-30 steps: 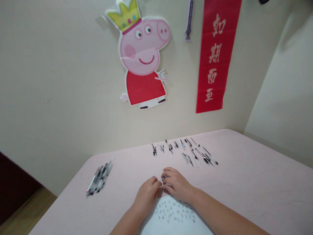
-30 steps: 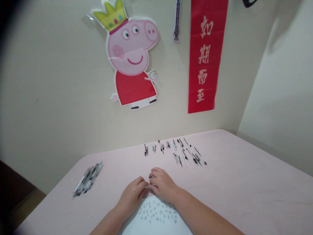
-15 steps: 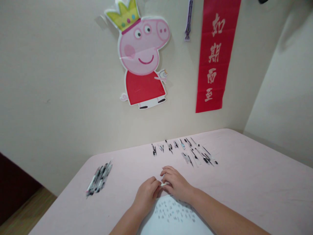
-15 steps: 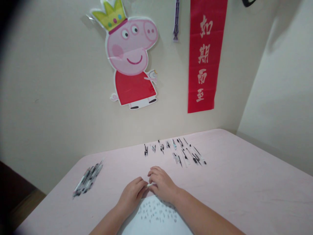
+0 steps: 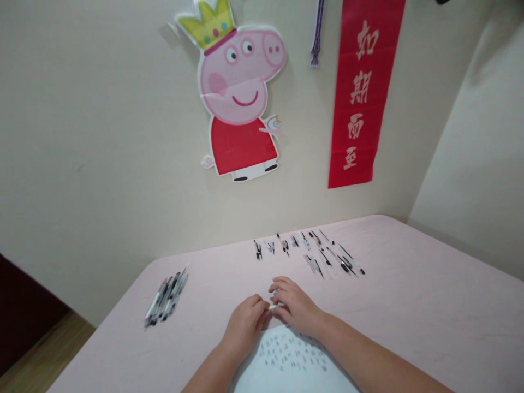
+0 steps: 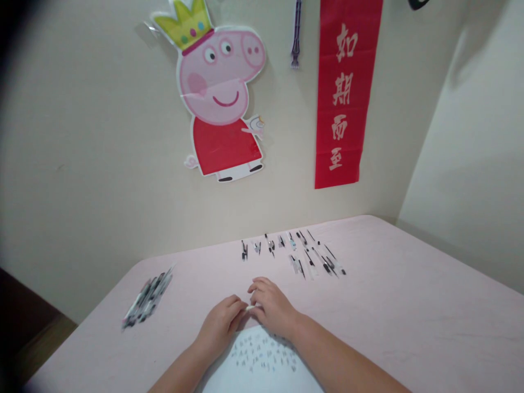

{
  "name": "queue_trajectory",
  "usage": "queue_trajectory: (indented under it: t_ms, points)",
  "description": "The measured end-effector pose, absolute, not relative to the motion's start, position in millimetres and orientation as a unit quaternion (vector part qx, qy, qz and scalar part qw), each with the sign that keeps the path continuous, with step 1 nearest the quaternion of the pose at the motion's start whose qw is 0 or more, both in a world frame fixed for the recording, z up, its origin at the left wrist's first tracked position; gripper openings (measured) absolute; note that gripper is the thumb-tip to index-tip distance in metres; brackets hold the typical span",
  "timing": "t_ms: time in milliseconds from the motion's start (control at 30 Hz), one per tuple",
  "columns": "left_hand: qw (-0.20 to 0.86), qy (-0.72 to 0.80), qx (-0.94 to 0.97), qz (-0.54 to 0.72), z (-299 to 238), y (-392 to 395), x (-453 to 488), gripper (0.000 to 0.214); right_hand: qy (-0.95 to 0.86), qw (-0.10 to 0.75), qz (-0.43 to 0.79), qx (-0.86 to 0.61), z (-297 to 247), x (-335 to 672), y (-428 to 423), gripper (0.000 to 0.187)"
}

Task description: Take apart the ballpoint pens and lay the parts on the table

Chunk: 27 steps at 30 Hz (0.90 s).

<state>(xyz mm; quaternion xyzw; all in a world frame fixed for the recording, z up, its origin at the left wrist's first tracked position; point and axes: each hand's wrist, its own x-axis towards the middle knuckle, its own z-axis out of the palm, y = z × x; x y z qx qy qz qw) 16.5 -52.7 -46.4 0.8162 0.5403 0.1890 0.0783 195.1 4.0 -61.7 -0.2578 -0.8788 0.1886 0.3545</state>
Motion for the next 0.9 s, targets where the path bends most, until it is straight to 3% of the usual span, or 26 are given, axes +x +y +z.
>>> queue_trajectory:
  t_ms: [167, 633, 900]
  points:
    - [0.083, 0.543, 0.814, 0.189, -45.7, -54.0, 15.5, 0.028, -0.865, 0.369, 0.208, -0.269, -60.2, 196.0, 4.2, 0.015]
    - [0.072, 0.559, 0.805, 0.187, -46.1, -50.8, 8.0, 0.025, -0.866, 0.348, 0.176, -0.312, -64.2, 198.0, 8.3, 0.011]
    - [0.088, 0.555, 0.803, 0.199, -46.4, -49.8, 8.6, 0.024, -0.87, 0.357, 0.166, -0.295, -62.1, 198.3, 8.2, 0.022]
